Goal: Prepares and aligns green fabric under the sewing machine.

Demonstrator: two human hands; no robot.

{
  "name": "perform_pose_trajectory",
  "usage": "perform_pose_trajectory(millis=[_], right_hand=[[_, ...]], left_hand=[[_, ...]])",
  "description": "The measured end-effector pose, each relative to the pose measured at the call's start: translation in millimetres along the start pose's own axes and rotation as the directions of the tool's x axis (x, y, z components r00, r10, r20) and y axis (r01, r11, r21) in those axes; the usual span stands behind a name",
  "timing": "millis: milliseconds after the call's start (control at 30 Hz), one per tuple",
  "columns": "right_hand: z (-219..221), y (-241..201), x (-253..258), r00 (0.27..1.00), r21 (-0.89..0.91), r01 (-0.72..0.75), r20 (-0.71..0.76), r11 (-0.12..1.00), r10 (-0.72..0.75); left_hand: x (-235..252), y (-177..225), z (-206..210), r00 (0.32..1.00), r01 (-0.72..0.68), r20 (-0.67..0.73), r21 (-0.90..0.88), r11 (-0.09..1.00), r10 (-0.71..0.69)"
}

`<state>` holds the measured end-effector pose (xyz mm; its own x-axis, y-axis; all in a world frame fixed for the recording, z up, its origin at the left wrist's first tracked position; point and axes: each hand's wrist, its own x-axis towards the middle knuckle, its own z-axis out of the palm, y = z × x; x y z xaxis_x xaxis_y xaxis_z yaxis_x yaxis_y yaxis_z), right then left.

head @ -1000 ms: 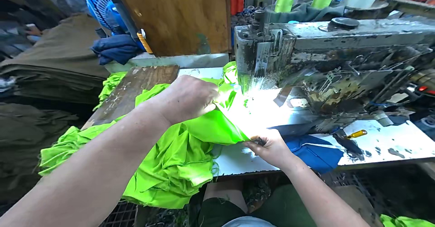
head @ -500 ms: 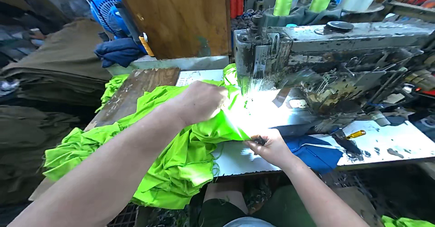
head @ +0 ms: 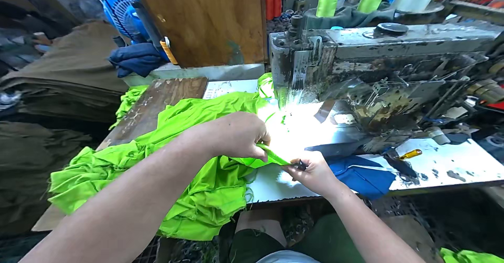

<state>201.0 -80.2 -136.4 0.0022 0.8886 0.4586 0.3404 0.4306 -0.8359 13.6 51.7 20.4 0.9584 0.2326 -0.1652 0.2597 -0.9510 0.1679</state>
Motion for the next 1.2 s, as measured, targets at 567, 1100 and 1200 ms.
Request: perform_pose_trajectory(millis=[567,1100,1200], right_hand=[[-1,-2,1,0.998,0.008,0.020,-0.055,1.000,-0.019],[9,-6,-20,0.970,-0.024,0.115,-0.211,0.993,-0.118],[11,-3,-5,0.960,-0.008,0.063,-0.273,0.998,-0.063]], left_hand=[[0,36,16,0.977,0.040,-0.211,0.037,0.999,-0.032],[26,47,117,0.738,0.309,-0.650,0.087,0.947,-0.182],[38,33,107,0.737,0.277,-0.647,0.026,0.960,-0.195]])
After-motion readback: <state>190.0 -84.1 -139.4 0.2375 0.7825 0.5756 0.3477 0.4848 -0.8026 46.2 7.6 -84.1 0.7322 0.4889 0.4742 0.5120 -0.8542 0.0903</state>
